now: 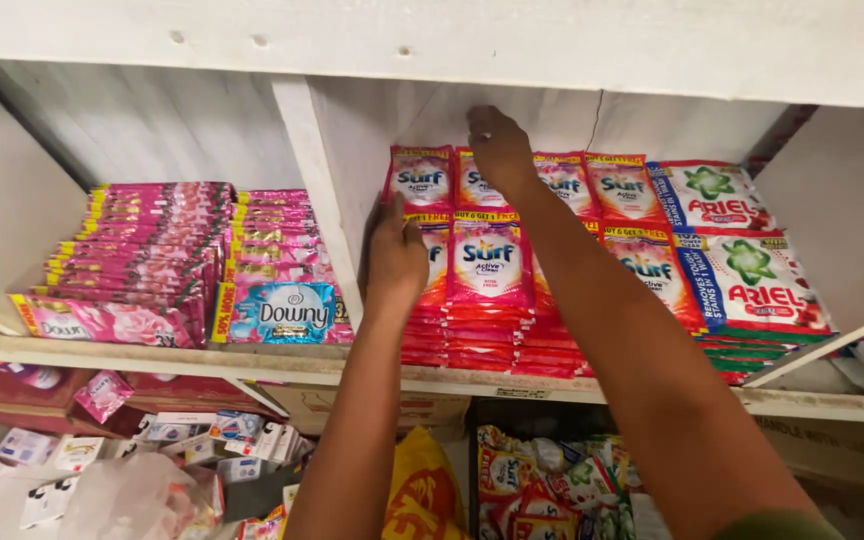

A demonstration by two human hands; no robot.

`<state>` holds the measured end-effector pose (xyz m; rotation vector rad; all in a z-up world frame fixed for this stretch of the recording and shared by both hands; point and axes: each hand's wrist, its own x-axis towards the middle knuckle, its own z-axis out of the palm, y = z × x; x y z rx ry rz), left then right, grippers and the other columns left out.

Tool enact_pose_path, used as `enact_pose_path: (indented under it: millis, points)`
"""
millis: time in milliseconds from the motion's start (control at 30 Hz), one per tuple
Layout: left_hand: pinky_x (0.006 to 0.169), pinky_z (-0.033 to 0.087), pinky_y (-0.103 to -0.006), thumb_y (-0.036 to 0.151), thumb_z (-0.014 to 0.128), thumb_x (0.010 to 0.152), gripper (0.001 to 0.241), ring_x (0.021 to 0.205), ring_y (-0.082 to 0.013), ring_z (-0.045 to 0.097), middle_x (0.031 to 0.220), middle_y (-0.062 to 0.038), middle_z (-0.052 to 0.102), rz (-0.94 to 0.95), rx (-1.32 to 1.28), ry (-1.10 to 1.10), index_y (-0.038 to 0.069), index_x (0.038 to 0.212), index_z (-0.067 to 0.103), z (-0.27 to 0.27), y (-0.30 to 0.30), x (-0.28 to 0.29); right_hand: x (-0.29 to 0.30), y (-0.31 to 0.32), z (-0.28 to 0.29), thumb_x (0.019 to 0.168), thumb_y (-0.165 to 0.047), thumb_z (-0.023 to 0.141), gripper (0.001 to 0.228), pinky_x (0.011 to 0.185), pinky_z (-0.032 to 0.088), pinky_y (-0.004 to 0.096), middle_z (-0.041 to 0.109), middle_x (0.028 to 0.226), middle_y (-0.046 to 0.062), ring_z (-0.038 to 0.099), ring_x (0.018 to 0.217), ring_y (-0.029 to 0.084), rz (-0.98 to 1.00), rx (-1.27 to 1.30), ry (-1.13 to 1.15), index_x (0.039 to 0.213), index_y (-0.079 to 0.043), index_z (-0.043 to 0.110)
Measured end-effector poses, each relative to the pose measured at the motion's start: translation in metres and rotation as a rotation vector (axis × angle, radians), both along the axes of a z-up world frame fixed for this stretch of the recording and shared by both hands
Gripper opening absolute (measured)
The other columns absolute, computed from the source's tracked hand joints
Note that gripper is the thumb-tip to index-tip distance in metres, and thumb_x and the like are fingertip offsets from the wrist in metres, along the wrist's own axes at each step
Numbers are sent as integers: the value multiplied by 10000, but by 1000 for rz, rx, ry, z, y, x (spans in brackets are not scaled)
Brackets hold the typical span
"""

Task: Organizing and restocking laundry detergent sachets on grocery store shelves.

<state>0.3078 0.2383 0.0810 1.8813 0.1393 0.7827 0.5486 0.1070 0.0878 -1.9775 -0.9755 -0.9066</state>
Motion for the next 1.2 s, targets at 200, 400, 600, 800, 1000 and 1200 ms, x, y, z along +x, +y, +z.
enact_pose_path:
  millis: [200,400,600,800,1000,1200]
  points:
    - [1228,347,-438,24,503,891,545,1454,-439,425,1515,-309,477,168,418,-15,-52,1430,531,20,-12,17,-116,-41,48,1003,-32,560,194,930,542,301,741,1100,82,691,1043,162,237,240,427,1158,-34,678]
    - [1197,228,-564,368,415,1042,583,1481,-441,292,1580,-257,372,149,757,242,-3,1492,440,26,-6,93,-238,-92,44,1079,-151,570,200,958,531,294,725,1143,79,673,1090,152,180,302,489,1202,-21,658]
    - [1207,139,-601,489,277,1040,652,1518,-412,199,1647,-183,273,-19,839,423,118,1572,343,4,7,96,-309,-135,21,1071,-53,542,168,989,542,310,711,1176,114,685,1128,202,117,286,376,1168,2,668]
    - [1210,142,-609,446,269,1039,625,1529,-386,211,1658,-141,281,-99,901,404,155,1590,322,2,15,101,-354,-147,5,997,67,530,209,764,528,302,726,1120,112,662,892,176,17,266,314,1118,-17,677]
    - [1216,164,-587,448,297,1030,599,1519,-396,241,1638,-164,304,-13,879,423,226,1582,367,16,3,91,-376,-159,-22,909,93,565,261,797,536,344,701,1037,130,665,901,256,62,109,328,1115,-25,672]
    - [1208,194,-592,444,297,1044,584,1515,-433,255,1655,-202,291,27,942,453,217,1570,406,10,1,95,-397,-203,-86,878,66,572,288,799,534,384,686,965,133,660,904,308,32,57,483,1132,-27,670]
